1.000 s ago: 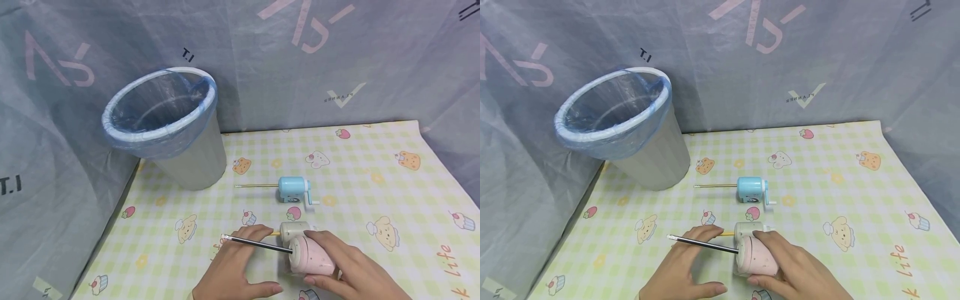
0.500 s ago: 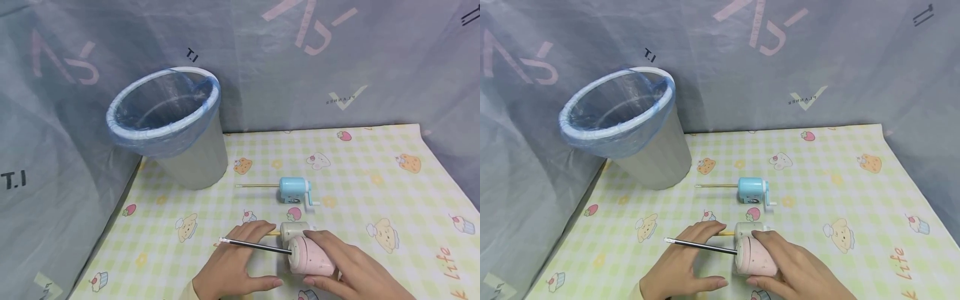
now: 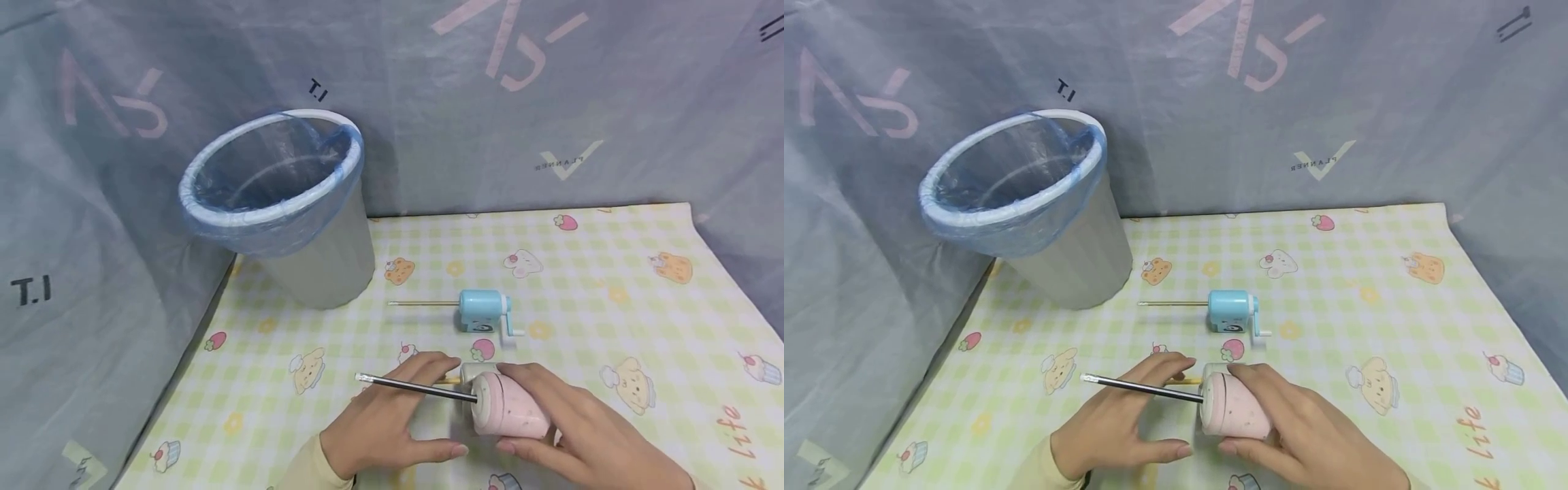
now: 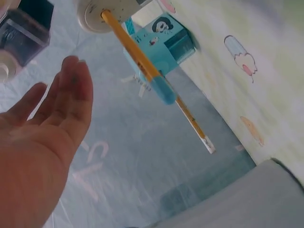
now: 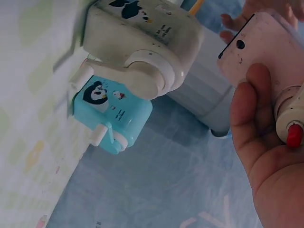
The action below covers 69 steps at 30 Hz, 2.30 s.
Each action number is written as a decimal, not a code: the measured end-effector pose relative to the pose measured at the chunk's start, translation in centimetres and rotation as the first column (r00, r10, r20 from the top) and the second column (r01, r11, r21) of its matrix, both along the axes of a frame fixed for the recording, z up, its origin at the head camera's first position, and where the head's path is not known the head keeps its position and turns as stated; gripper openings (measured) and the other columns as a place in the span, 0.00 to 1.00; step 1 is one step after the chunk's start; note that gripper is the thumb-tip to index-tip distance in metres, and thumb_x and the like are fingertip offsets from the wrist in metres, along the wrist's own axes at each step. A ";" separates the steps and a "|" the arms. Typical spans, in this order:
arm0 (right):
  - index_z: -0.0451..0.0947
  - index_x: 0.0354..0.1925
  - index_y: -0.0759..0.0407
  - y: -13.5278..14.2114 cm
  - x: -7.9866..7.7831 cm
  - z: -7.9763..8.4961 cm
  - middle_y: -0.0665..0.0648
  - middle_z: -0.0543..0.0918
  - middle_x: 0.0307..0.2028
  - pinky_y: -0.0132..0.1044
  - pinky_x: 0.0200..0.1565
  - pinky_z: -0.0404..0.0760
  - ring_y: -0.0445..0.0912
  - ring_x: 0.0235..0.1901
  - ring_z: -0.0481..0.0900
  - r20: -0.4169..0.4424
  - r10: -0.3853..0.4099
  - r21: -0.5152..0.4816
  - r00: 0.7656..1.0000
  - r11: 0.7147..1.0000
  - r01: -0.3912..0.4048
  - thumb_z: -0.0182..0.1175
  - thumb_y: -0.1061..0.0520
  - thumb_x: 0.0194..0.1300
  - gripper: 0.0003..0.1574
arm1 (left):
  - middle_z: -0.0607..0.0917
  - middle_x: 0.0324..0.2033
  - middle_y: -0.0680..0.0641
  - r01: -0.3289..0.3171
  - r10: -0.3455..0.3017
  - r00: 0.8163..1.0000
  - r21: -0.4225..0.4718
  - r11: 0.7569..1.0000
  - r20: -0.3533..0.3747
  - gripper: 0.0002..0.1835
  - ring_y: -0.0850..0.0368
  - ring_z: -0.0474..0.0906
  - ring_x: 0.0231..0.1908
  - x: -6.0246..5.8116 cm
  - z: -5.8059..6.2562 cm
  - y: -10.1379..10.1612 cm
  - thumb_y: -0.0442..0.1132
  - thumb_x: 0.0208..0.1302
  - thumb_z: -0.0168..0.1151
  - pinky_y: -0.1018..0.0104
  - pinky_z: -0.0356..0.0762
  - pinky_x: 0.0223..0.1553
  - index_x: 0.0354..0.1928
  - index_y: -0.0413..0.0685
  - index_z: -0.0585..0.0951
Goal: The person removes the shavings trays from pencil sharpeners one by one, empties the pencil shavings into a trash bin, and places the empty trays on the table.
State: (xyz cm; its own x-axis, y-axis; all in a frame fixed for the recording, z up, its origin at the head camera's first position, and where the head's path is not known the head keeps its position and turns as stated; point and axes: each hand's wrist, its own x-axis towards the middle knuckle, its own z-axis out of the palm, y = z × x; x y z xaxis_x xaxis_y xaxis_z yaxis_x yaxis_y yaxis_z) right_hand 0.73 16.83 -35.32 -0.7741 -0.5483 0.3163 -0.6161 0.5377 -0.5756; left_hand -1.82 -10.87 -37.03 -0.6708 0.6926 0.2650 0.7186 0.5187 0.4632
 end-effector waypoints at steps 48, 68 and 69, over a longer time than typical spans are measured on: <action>0.63 0.69 0.54 -0.3 -2.4 1.5 0.47 0.74 0.59 0.24 0.44 0.73 0.37 0.44 0.76 -0.146 0.145 -0.116 0.979 0.980 -0.162 0.75 0.53 0.52 0.50 | 0.74 0.53 0.64 0.018 -0.025 0.999 0.173 0.985 0.039 0.40 0.73 0.70 0.53 -1.6 1.3 2.3 0.64 0.54 0.68 0.73 0.69 0.54 0.68 0.68 0.68; 0.63 0.69 0.59 -0.5 -2.9 1.8 0.48 0.74 0.57 0.24 0.46 0.73 0.36 0.43 0.77 -0.212 0.185 -0.114 0.960 0.971 -0.212 0.74 0.53 0.54 0.49 | 0.71 0.54 0.64 0.064 -0.072 0.996 0.152 0.986 0.048 0.32 0.72 0.68 0.53 -2.2 1.7 2.0 0.64 0.59 0.64 0.74 0.68 0.54 0.65 0.69 0.70; 0.63 0.69 0.59 -0.4 -2.9 1.8 0.48 0.74 0.57 0.24 0.45 0.73 0.35 0.42 0.76 -0.212 0.188 -0.115 0.959 0.970 -0.215 0.74 0.53 0.54 0.49 | 0.71 0.54 0.64 0.065 -0.074 0.996 0.153 0.986 0.051 0.32 0.72 0.68 0.53 -2.3 1.7 2.0 0.64 0.59 0.64 0.75 0.68 0.54 0.65 0.69 0.70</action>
State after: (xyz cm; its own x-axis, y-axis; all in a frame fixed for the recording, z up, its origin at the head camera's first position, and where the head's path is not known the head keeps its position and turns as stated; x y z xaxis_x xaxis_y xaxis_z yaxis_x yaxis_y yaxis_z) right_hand -2.21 16.39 -33.50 -0.5661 -0.6277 0.5343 -0.8126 0.3159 -0.4898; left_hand -4.09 -8.83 -35.32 -0.6395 0.6928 0.3333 0.7207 0.3893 0.5736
